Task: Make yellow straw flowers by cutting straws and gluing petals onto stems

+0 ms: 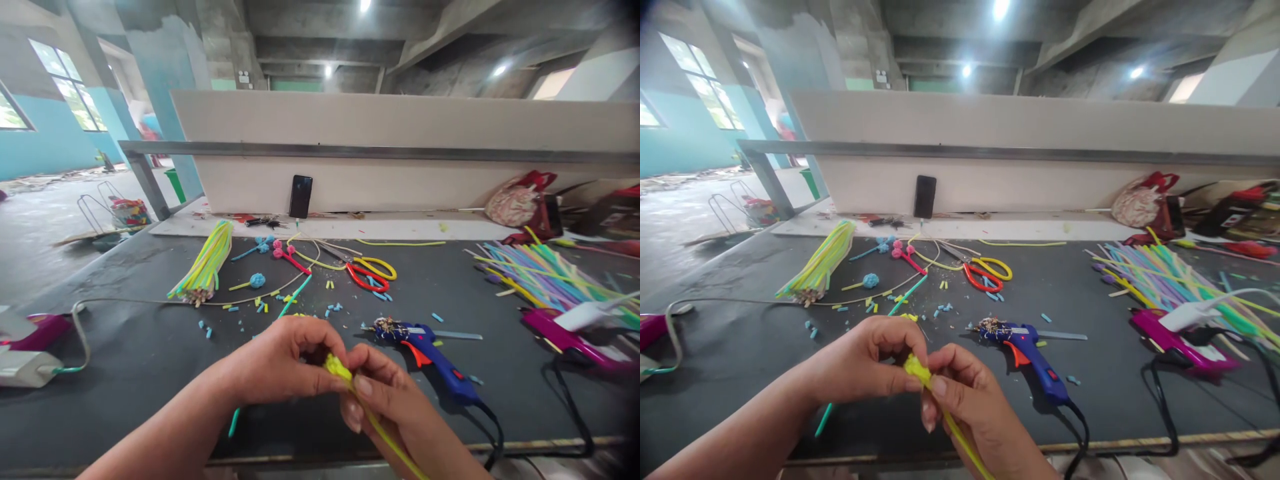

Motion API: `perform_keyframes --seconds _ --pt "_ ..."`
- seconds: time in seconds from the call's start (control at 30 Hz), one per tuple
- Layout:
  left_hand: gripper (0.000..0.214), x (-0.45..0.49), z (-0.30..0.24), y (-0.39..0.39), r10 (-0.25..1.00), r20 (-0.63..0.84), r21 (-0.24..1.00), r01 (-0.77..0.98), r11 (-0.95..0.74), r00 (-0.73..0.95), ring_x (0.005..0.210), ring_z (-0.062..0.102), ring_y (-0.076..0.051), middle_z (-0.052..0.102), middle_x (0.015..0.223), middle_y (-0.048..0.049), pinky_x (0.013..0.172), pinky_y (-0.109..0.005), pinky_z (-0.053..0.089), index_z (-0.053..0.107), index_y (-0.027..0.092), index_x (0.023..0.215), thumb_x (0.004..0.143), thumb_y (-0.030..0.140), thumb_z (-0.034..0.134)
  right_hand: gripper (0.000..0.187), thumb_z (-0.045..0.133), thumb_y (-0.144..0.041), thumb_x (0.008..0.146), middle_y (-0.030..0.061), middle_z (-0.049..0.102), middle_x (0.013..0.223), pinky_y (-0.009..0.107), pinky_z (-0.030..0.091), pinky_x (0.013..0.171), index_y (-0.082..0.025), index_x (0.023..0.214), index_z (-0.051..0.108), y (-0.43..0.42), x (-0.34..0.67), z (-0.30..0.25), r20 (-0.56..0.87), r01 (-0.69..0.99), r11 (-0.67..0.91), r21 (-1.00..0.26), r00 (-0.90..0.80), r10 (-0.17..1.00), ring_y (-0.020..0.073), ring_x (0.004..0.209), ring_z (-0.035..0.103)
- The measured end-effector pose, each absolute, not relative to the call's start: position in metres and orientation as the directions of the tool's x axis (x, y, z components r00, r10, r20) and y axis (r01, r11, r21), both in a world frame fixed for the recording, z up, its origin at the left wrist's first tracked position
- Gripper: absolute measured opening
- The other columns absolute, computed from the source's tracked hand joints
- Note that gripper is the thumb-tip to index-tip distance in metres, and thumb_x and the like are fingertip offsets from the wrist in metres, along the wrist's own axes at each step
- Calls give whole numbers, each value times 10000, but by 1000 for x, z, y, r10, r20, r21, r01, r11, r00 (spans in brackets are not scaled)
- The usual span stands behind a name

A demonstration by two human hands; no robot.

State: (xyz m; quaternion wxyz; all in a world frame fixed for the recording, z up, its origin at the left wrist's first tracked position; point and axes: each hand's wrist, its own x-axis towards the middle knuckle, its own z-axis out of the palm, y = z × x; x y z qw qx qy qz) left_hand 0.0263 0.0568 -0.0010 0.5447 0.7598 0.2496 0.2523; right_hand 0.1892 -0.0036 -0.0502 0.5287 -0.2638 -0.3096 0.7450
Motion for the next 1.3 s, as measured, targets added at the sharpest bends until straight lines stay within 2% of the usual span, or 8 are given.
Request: perform_keyframes --seconds 0.1,0.27,0.37,0.53,0.73,0.93,1.07,1.3 --pt "180 27 -4 58 643 95 962 97 -256 760 654 480 -89 547 753 0 588 -196 374 608 137 868 710 212 650 162 741 -193 679 -24 589 555 180 382 465 -172 767 606 -3 191 -51 -67 -627 -224 -746 -264 962 70 454 522" --pt "328 27 -5 60 565 68 995 -11 -103 823 726 522 -100 583 817 -9 657 -207 395 568 164 1023 708 161 658 122 671 -156 745 -6 600 673 164 389 464 -150 848 607 -3 190 -53 -108 -715 -289 -637 -288 951 44 472 503" --pt "256 27 -6 61 582 27 999 -8 -35 812 717 529 -99 590 792 -8 656 -207 399 591 152 975 725 171 646 111 638 -163 776 -15 582 599 163 386 449 -145 880 603 -3 189 -54 -126 -719 -311 -622 -300 946 47 447 497" --pt "157 28 -8 62 634 -8 996 62 -64 773 613 471 -70 543 700 20 558 -179 359 618 132 855 725 212 653 131 668 -226 754 -29 569 467 161 366 392 -155 839 600 -3 187 -55 -152 -609 -299 -734 -282 947 65 368 493" --pt "109 27 -10 62 627 -20 993 88 -78 779 540 443 -56 521 624 35 499 -168 344 625 123 783 718 205 655 111 664 -217 762 -10 609 480 173 417 436 -162 755 568 -4 186 -54 -137 -607 -301 -735 -302 944 82 404 547" --pt "467 21 -13 71 615 28 991 -102 85 788 647 534 -92 610 838 -26 583 -206 426 605 191 1106 656 214 729 113 659 -142 771 6 635 684 151 474 513 -141 879 625 -7 190 -50 -155 -770 -328 -548 -291 944 50 524 567" --pt "341 23 -12 73 580 94 990 -139 34 809 739 577 -113 628 856 -34 658 -213 447 650 190 1057 717 191 680 148 648 -143 788 29 633 758 120 462 507 -126 935 647 -10 192 -50 -143 -817 -411 -404 -387 911 19 533 537" --pt "276 25 -14 70 575 189 982 -163 -96 796 734 612 -119 659 837 -40 689 -228 481 679 174 993 719 147 677 127 618 -121 805 49 624 773 117 434 478 -110 925 658 -12 188 -54 -97 -802 -486 -346 -484 869 3 507 514"
